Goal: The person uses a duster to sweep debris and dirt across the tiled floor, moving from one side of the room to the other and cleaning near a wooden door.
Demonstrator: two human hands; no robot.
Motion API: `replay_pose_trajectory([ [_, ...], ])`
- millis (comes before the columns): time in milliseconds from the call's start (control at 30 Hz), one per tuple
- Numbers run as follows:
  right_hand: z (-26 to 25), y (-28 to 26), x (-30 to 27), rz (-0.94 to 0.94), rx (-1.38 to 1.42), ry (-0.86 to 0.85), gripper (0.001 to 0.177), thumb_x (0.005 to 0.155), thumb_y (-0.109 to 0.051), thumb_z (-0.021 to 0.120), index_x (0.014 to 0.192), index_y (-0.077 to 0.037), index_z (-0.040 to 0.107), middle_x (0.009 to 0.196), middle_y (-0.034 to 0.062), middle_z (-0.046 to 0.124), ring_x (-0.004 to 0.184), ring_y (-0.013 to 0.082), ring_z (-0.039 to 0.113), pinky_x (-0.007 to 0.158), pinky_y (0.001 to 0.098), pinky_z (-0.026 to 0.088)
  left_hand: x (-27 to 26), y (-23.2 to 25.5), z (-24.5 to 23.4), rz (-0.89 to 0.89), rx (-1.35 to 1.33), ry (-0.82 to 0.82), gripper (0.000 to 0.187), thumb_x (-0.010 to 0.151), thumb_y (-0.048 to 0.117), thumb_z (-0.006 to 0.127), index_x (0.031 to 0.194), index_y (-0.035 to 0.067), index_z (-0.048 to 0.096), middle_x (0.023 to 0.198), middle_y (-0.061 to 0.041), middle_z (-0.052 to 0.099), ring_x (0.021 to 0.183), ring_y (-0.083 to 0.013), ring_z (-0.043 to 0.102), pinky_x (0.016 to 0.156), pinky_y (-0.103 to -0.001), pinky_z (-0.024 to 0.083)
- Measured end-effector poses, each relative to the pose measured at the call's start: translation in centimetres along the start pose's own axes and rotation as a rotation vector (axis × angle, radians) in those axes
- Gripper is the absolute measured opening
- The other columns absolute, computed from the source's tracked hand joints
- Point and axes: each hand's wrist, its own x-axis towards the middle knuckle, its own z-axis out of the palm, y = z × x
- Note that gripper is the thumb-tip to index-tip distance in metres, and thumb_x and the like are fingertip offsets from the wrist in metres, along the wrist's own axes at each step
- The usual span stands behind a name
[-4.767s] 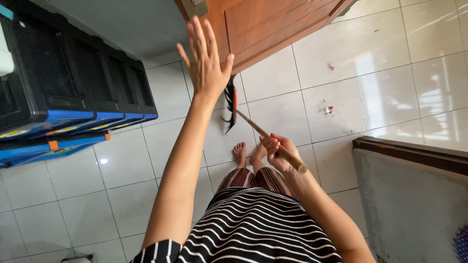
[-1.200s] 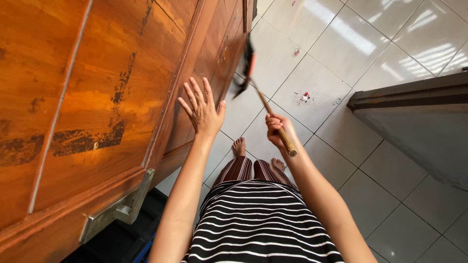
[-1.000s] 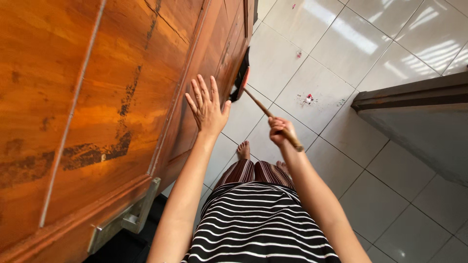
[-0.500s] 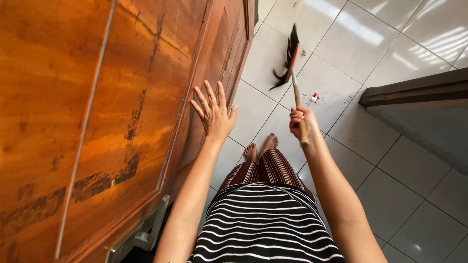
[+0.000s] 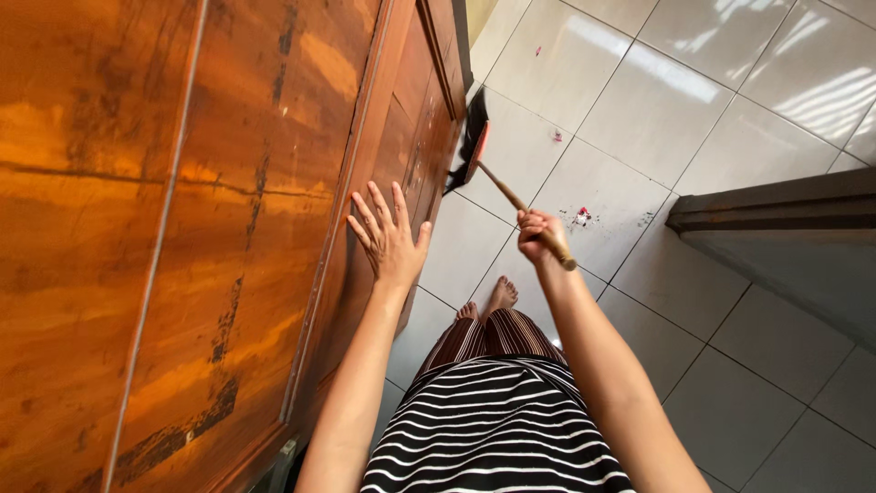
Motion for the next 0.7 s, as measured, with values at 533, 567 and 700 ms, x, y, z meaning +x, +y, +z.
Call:
replay_pose_trajectory([
  [533, 4.9, 0.6, -7.8, -0.187, -0.262, 0.158, 0.014, 0.102, -0.019, 0.053, 0.089, -0.012, 0.053, 0.057, -0.0096, 0.045, 0.041, 0.0005, 0.040, 0.035, 0.0155, 0.038, 2.8, 0.7, 0.8, -0.004, 0.048, -0.028, 0.092, 0.093, 0.050, 0.061, 0.165, 0.010, 0.020, 0.169, -0.027, 0.002, 0.153, -0.0537, -0.005, 0.120, -0.070, -0.001],
  [567, 4.8, 1.3, -8.7, -0.191, -0.259, 0.161, 0.014, 0.102, -0.019, 0.053, 0.089, -0.012, 0.053, 0.057, -0.0096, 0.045, 0.041, 0.0005, 0.040, 0.035, 0.0155, 0.038, 3.2, 0.7, 0.9, -0.001, 0.034, -0.013, 0.092, 0.094, 0.050, 0.061, 0.165, 0.009, 0.020, 0.170, -0.027, 0.002, 0.154, -0.0531, -0.005, 0.120, -0.070, -0.001],
  [700, 3.9, 2.8, -9.6, -0.037, -0.068, -0.050, 0.015, 0.105, -0.018, 0.051, 0.099, -0.004, 0.054, 0.060, -0.0078, 0.046, 0.042, 0.0004, 0.041, 0.036, 0.0153, 0.039, 3.9, 0.9, 1.0, -0.007, 0.063, 0.004, 0.093, 0.095, 0.051, 0.062, 0.165, 0.008, 0.020, 0.169, -0.028, 0.001, 0.154, -0.0526, -0.004, 0.119, -0.070, 0.000],
])
